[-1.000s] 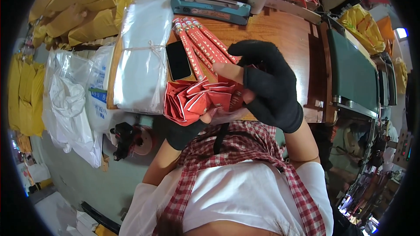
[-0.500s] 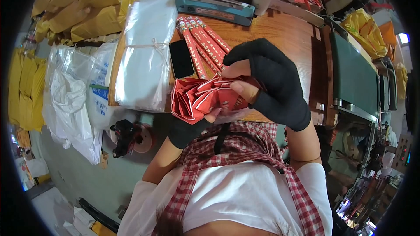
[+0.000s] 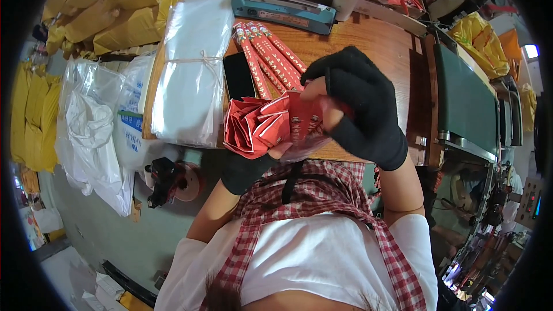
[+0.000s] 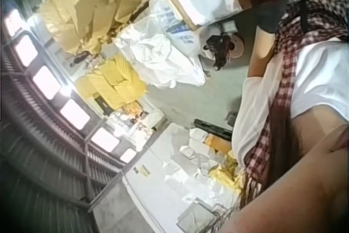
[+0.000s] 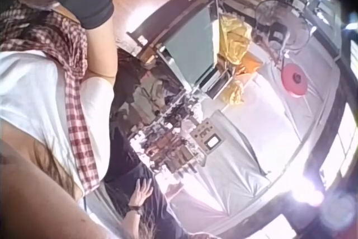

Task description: Bundling incense sticks and sealing them in plastic bags using a heat sealer.

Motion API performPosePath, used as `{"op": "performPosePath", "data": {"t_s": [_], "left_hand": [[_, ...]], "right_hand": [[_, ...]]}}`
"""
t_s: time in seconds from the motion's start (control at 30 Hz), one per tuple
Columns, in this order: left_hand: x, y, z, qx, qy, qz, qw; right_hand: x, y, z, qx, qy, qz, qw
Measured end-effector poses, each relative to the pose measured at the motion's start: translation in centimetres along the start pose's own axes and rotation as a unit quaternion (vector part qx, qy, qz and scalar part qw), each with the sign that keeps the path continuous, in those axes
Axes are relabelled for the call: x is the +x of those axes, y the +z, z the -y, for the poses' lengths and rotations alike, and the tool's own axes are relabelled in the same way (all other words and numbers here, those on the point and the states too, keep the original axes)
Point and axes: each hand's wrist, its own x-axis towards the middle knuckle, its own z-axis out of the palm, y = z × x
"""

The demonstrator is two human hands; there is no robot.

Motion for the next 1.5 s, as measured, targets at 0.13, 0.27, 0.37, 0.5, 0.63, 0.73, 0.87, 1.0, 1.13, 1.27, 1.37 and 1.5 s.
{"op": "performPosePath", "data": {"t_s": [0.13, 0.27, 0.37, 0.5, 0.63, 0.73, 0.87, 1.0, 1.13, 1.27, 1.37, 1.5], "left_hand": [[0.7, 0.1, -1.5, -0.162, -0.036, 0.019, 0.986], [1.0, 0.1, -1.9, -0.087, 0.012, 0.023, 0.996], [0.4, 1.0, -0.1, -0.248, -0.053, -0.015, 0.967], [1.2, 0.7, -0.4, -0.105, -0.028, -0.002, 0.994], [1.3, 0.6, -1.0, -0.014, -0.028, 0.022, 0.999], [1.1, 0.6, -0.7, -0.087, -0.04, -0.002, 0.995], [1.0, 0.6, -1.4, -0.186, -0.051, -0.042, 0.98], [1.5, 0.8, -1.9, -0.325, -0.095, -0.005, 0.941], [1.5, 0.7, -2.0, -0.366, -0.099, -0.001, 0.925], [0.8, 0.6, -1.0, -0.255, -0.057, -0.004, 0.965], [0.4, 0.4, -0.6, -0.287, -0.063, -0.036, 0.955], [-0.1, 0.2, -0.3, -0.071, -0.014, -0.027, 0.997]], "right_hand": [[-0.2, 0.6, 0.7, -0.064, -0.001, -0.033, 0.997], [0.2, 1.1, 0.7, -0.083, -0.034, -0.062, 0.994], [0.4, 1.5, 1.1, -0.065, -0.015, -0.065, 0.996], [0.1, 1.6, 1.2, -0.074, -0.035, -0.046, 0.996], [0.1, 1.3, 1.0, -0.104, -0.076, -0.011, 0.992], [0.0, 1.4, 0.8, -0.089, -0.079, -0.022, 0.993], [0.4, 1.1, 1.5, -0.049, -0.042, -0.007, 0.998], [0.0, 1.3, 1.1, -0.035, -0.045, -0.044, 0.997], [0.2, 1.6, 1.1, -0.045, -0.032, -0.064, 0.996], [0.2, 1.7, 1.1, -0.074, -0.046, -0.07, 0.994], [0.1, 1.4, 1.1, -0.073, -0.041, -0.06, 0.995], [0.4, 1.4, 1.1, -0.063, -0.046, -0.065, 0.995]]}}
